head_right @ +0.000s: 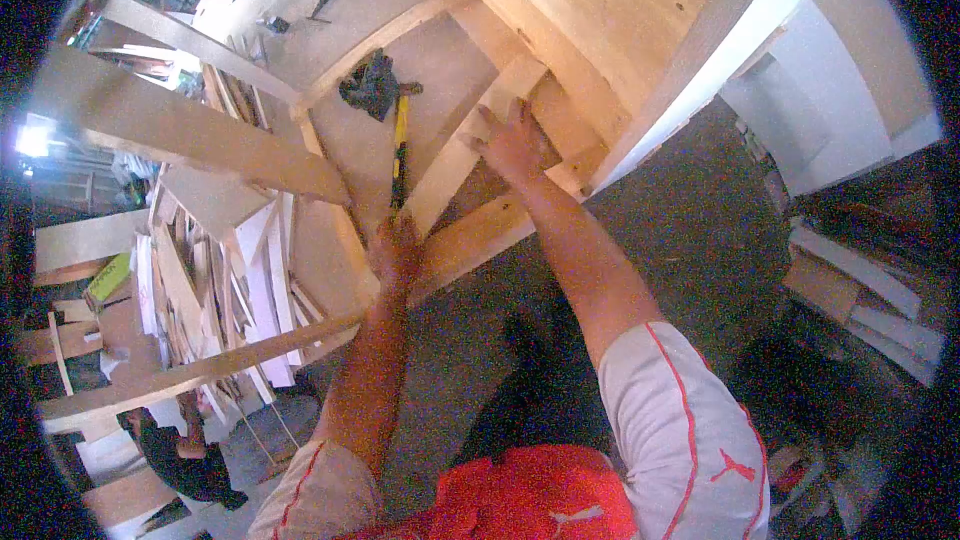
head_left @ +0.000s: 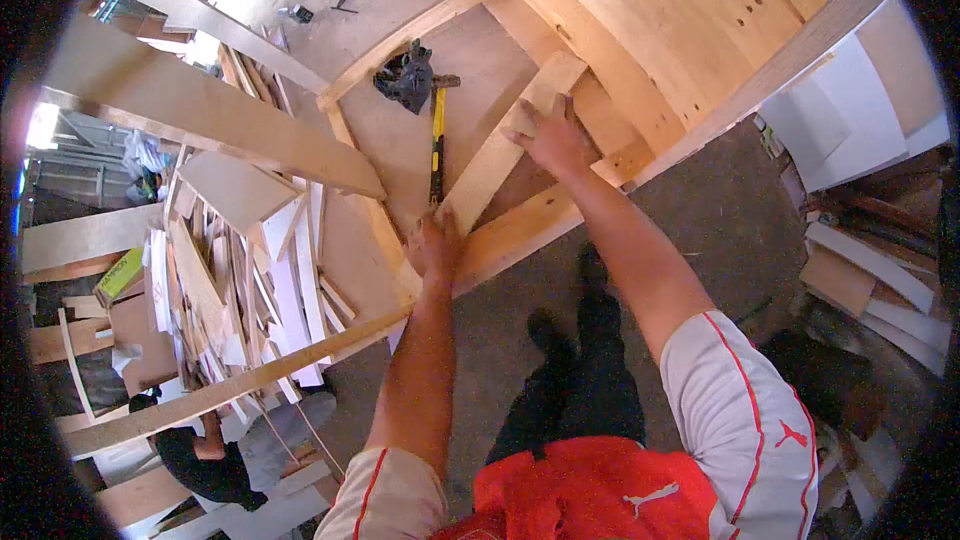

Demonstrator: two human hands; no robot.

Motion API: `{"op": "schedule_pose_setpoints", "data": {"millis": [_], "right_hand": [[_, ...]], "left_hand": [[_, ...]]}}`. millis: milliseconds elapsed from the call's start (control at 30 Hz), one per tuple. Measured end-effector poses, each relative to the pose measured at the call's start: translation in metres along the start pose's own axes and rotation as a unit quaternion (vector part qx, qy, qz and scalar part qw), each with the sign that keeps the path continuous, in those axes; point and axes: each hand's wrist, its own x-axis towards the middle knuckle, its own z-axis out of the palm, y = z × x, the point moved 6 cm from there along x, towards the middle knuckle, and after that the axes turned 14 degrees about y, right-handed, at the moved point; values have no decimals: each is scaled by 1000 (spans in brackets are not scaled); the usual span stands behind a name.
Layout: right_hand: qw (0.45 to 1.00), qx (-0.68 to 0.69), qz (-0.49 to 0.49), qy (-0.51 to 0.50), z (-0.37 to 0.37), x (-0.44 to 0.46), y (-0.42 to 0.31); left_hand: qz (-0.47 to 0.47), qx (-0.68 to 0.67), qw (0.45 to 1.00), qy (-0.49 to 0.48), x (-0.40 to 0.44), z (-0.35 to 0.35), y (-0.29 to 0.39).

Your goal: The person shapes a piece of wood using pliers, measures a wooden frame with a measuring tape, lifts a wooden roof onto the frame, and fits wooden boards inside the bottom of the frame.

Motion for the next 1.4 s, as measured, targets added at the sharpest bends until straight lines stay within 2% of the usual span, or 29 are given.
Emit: {"op": "schedule_pose_setpoints", "data": {"millis": [67,167,267,367,400,500,567,667,767,800,1000,1167,1267,1400], "right_hand": [[1000,-7,-1,-18,1,4,-2],[999,-21,-8,-44,8,4,-2],[998,-14,-17,-59,9,1,-2],[999,-9,-14,-52,18,1,2],[998,-18,-12,-61,13,2,-1],[997,-36,-36,-51,28,4,7],[994,-87,-66,-22,29,5,2],[995,-62,-7,-77,14,2,-3],[997,-36,-54,-43,3,-1,-12],[996,-46,-43,-59,7,0,-9],[994,-48,-14,-102,19,6,-2],[997,6,14,-81,4,2,-8],[999,-23,-16,-45,7,2,-10],[993,-73,-30,-90,-8,-2,-28]], "left_hand": [[-12,7,1000,-24,4,18,-10],[-50,23,998,-35,4,4,-4],[-10,60,998,-16,1,-1,-2],[-62,126,990,12,-11,-19,-5],[-29,134,989,63,-16,-18,-9],[-31,149,988,26,-17,-12,-14],[-36,135,990,8,-14,-12,-15],[-59,129,990,-15,-12,-16,-9],[-44,126,991,-25,-10,-4,-15],[-30,124,991,-27,-10,1,-18],[-87,122,988,-45,-6,-16,-5],[-74,130,989,-16,-10,-11,-8],[-67,118,991,6,-11,-11,-8],[-73,123,990,-12,-7,-16,-6]]}}
